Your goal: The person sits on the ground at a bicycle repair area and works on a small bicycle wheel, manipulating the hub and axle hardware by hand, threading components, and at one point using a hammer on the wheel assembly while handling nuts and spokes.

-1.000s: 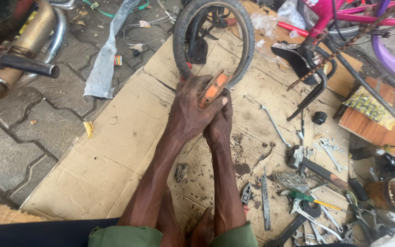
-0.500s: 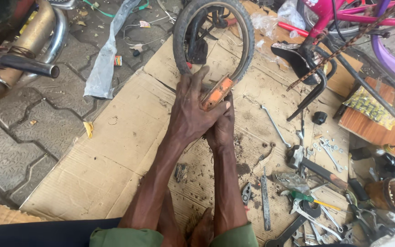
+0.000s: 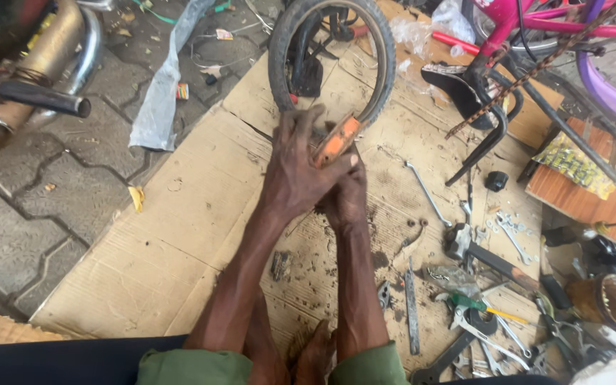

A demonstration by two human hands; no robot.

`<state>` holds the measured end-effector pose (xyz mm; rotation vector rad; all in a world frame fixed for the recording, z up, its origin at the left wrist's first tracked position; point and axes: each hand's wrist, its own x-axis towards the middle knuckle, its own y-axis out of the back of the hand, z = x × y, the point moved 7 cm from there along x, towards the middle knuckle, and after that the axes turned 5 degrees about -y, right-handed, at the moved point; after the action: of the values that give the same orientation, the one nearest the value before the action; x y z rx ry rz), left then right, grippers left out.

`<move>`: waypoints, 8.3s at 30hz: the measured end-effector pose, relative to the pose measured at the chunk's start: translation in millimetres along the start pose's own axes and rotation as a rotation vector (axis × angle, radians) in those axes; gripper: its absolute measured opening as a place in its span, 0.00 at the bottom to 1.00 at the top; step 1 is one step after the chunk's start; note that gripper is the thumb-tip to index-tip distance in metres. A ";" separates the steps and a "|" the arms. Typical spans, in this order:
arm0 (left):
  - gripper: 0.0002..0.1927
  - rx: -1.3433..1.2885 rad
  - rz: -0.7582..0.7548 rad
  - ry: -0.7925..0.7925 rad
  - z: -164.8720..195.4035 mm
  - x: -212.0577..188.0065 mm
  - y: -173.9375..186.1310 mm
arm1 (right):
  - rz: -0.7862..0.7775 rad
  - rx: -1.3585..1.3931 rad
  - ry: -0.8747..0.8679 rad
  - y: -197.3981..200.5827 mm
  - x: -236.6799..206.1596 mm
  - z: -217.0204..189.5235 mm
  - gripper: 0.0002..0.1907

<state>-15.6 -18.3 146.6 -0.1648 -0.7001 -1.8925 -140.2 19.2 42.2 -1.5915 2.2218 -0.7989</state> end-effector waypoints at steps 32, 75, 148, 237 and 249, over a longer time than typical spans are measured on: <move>0.45 -0.110 -0.059 0.064 3.8 -3.4 -15.8 | 0.138 0.024 -0.038 -1.9 -8.1 -17.5 0.18; 0.11 -1.437 -0.129 0.466 -50.1 -34.9 -81.3 | -0.046 -1.584 0.254 -101.7 -37.8 -142.5 0.06; 0.13 -1.470 -0.119 0.398 -51.6 -37.3 -51.2 | 0.593 -1.851 -0.553 267.5 -207.0 -121.3 0.07; 0.07 -1.626 -0.222 0.464 -46.3 -29.8 -72.7 | 0.362 -0.799 -0.065 -40.7 -79.0 -159.2 0.03; 0.08 -1.607 -0.223 0.467 -41.0 -28.5 -70.3 | 0.330 -1.107 -0.027 -82.4 -50.1 -153.0 0.05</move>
<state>-57.0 1.1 73.5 -0.6153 1.2616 -2.1446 -140.8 87.5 209.6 -1.4344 2.9706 0.6827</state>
